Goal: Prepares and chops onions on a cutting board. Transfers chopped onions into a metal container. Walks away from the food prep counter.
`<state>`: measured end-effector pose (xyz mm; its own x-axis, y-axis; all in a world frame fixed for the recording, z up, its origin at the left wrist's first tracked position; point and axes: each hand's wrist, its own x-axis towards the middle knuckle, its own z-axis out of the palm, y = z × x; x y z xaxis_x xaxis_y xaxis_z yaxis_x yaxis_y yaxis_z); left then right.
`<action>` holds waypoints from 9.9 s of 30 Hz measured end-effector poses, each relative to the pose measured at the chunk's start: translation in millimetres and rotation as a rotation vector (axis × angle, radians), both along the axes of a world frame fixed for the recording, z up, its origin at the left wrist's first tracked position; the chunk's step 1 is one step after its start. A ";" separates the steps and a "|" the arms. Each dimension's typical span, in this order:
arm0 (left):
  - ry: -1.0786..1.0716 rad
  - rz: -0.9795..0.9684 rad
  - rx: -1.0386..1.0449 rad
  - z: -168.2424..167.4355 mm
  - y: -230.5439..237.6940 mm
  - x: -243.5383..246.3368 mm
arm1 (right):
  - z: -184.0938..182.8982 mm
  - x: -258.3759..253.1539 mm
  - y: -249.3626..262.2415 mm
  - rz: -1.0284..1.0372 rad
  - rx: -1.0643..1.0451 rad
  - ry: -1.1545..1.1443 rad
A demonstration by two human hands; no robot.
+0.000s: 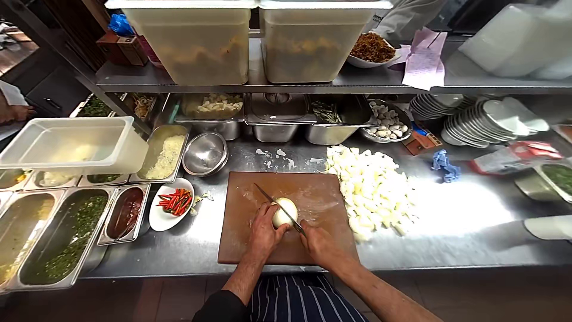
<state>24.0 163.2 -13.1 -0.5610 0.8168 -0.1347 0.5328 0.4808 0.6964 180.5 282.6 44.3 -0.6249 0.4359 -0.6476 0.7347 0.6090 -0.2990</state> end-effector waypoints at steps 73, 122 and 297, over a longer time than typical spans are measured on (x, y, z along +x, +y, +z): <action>0.076 -0.314 -0.179 2.0 -0.2 -22.5 | -58.2 -5.5 0.1 -0.424 -0.335 0.586; 0.078 -0.021 -0.312 5.3 -27.3 38.4 | -28.2 19.1 -37.9 -0.036 -0.015 0.145; -1.128 0.622 0.207 33.2 -22.9 4.6 | -45.0 -13.6 -29.8 -0.239 -0.147 0.600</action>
